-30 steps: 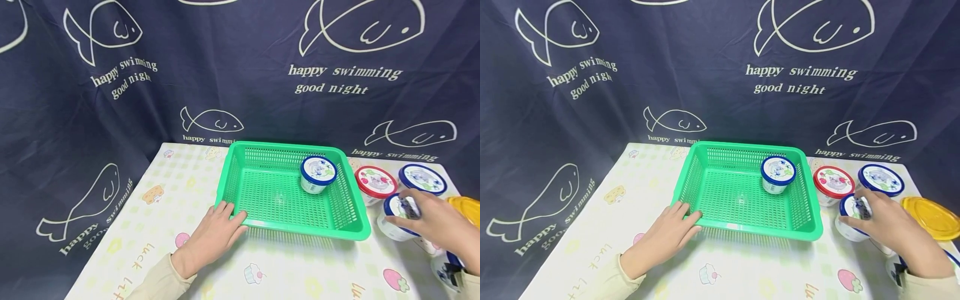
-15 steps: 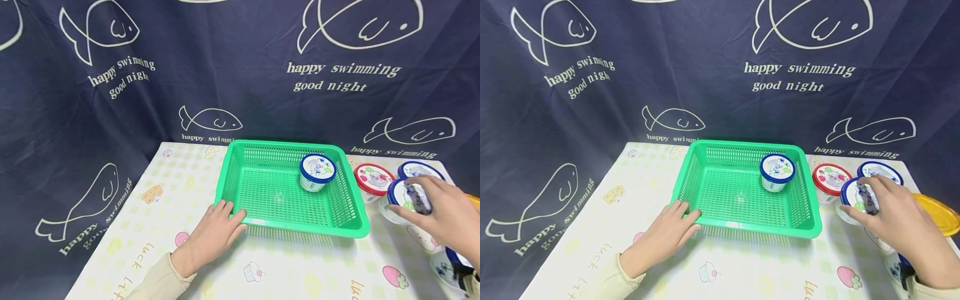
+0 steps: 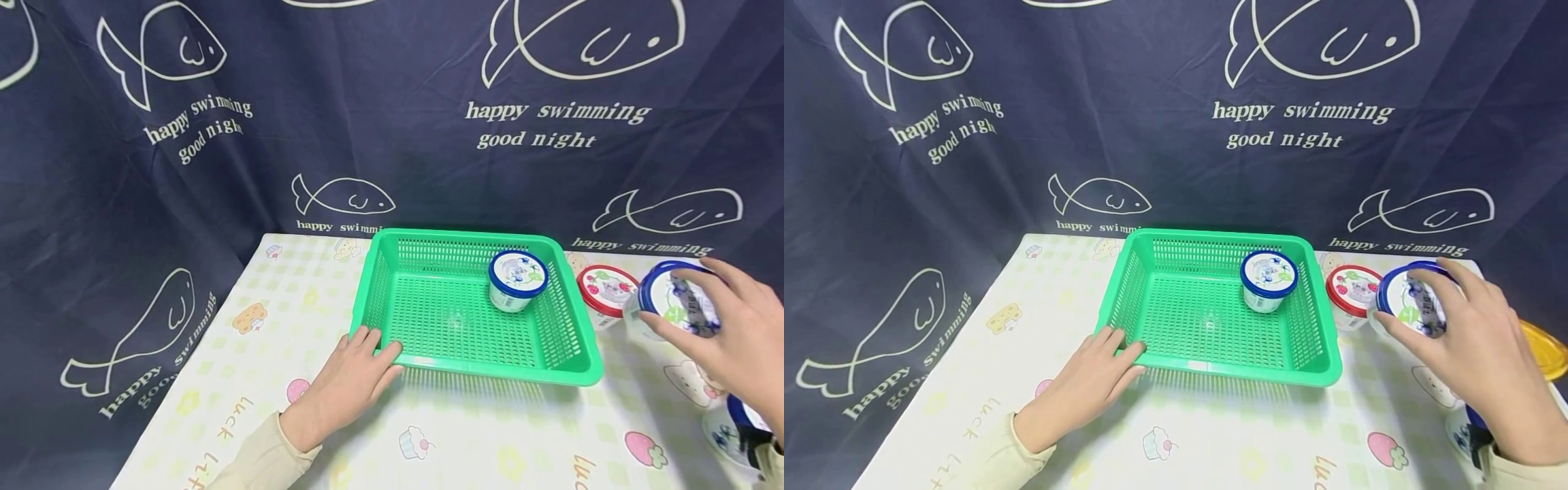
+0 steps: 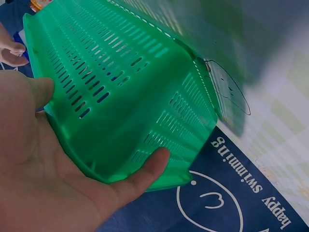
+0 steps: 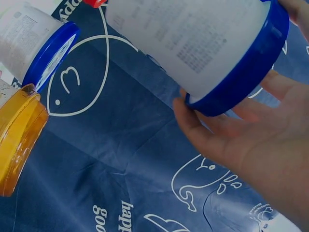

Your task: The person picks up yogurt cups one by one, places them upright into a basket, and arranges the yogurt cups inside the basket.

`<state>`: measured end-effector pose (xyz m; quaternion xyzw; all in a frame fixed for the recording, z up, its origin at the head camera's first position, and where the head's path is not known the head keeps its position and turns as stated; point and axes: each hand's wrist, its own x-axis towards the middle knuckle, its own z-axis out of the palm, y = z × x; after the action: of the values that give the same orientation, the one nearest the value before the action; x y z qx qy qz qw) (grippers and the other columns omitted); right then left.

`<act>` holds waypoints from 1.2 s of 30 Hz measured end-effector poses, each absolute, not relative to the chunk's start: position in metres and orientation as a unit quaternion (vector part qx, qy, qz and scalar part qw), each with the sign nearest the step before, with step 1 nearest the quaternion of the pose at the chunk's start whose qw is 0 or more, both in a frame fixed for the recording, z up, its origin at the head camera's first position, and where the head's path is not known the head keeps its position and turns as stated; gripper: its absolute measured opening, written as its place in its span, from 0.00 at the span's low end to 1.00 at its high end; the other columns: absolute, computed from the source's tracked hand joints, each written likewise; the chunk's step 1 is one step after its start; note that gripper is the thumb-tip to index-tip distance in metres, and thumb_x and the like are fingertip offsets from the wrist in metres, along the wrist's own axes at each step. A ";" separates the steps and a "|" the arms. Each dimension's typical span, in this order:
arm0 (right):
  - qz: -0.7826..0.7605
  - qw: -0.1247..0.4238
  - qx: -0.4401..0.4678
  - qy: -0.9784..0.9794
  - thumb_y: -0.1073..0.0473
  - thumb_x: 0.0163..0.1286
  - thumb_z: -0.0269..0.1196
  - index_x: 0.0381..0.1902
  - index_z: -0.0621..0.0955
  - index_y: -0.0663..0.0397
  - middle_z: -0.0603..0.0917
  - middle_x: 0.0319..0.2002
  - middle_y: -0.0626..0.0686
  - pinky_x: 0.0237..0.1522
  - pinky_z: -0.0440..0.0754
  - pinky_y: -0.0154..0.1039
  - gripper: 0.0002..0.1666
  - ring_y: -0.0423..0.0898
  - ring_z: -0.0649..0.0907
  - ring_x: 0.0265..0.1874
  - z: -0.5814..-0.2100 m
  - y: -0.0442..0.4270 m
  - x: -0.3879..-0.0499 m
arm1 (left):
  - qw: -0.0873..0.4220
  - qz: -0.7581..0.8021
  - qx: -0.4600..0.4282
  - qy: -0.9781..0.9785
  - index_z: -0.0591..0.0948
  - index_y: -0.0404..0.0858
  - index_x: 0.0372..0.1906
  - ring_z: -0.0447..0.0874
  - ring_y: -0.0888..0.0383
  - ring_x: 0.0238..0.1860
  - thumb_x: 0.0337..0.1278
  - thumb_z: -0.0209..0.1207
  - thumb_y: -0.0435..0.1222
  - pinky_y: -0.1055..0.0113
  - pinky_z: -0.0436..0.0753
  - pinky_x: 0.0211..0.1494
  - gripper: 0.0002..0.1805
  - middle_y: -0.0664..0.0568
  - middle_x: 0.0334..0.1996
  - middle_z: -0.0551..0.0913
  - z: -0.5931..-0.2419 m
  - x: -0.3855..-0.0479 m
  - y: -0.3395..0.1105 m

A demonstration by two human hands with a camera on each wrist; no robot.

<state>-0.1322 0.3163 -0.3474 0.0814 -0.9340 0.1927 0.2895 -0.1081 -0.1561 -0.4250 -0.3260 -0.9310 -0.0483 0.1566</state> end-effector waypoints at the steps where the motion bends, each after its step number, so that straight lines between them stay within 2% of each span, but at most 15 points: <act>1: 0.198 0.299 0.082 -0.930 0.37 0.52 0.73 0.55 0.78 0.64 0.69 0.66 0.73 0.70 0.53 0.66 0.43 0.81 0.66 0.59 -0.347 0.316 -0.133 | 0.157 -0.049 -0.326 -0.931 0.71 0.48 0.42 0.61 0.56 0.33 0.74 0.51 0.51 0.65 0.63 0.33 0.11 0.55 0.31 0.67 -0.425 -0.108 -0.156; 10: 0.213 0.328 0.098 -0.915 0.32 0.53 0.71 0.54 0.79 0.64 0.71 0.64 0.72 0.71 0.53 0.62 0.45 0.78 0.67 0.61 -0.344 0.312 -0.133 | 0.154 -0.047 -0.321 -0.933 0.71 0.48 0.43 0.62 0.55 0.35 0.74 0.50 0.51 0.63 0.64 0.33 0.11 0.54 0.33 0.68 -0.424 -0.109 -0.156; 15: 0.223 0.359 0.117 -0.899 0.17 0.52 0.60 0.54 0.80 0.65 0.72 0.63 0.72 0.72 0.54 0.57 0.57 0.76 0.68 0.62 -0.338 0.306 -0.133 | 0.161 -0.049 -0.323 -0.931 0.71 0.48 0.43 0.62 0.55 0.34 0.74 0.51 0.51 0.64 0.64 0.33 0.11 0.55 0.32 0.67 -0.424 -0.109 -0.156; 17: 0.228 0.368 0.122 -0.893 0.13 0.51 0.55 0.53 0.80 0.66 0.73 0.63 0.72 0.73 0.54 0.56 0.61 0.76 0.68 0.62 -0.337 0.304 -0.133 | 0.162 -0.051 -0.323 -0.931 0.71 0.48 0.43 0.62 0.55 0.34 0.73 0.51 0.51 0.64 0.64 0.33 0.11 0.55 0.31 0.67 -0.424 -0.109 -0.156; 24: 0.230 0.362 0.116 -0.896 0.20 0.53 0.62 0.55 0.80 0.64 0.72 0.65 0.70 0.72 0.54 0.59 0.54 0.75 0.68 0.63 -0.337 0.302 -0.128 | 0.139 -0.044 -0.318 -0.937 0.71 0.48 0.43 0.63 0.55 0.36 0.76 0.47 0.51 0.64 0.64 0.33 0.12 0.55 0.33 0.67 -0.422 -0.108 -0.154; 29: 0.228 0.373 0.133 -0.890 0.25 0.51 0.67 0.55 0.81 0.63 0.73 0.64 0.69 0.72 0.57 0.57 0.50 0.75 0.69 0.62 -0.337 0.301 -0.128 | 0.138 -0.048 -0.320 -0.936 0.71 0.48 0.43 0.62 0.55 0.35 0.75 0.48 0.51 0.64 0.65 0.33 0.11 0.55 0.32 0.67 -0.423 -0.107 -0.155; 36: 0.230 0.402 0.152 -0.873 0.17 0.52 0.59 0.55 0.81 0.63 0.74 0.65 0.67 0.72 0.58 0.51 0.56 0.75 0.69 0.62 -0.334 0.295 -0.127 | 0.148 -0.052 -0.322 -0.934 0.71 0.49 0.42 0.62 0.55 0.35 0.75 0.48 0.52 0.63 0.65 0.34 0.12 0.56 0.31 0.65 -0.424 -0.107 -0.156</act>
<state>-0.1275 0.2949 -0.3337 0.1522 -0.8730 0.2296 0.4025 -0.1073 -0.1558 -0.4236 -0.3224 -0.9336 -0.0517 0.1477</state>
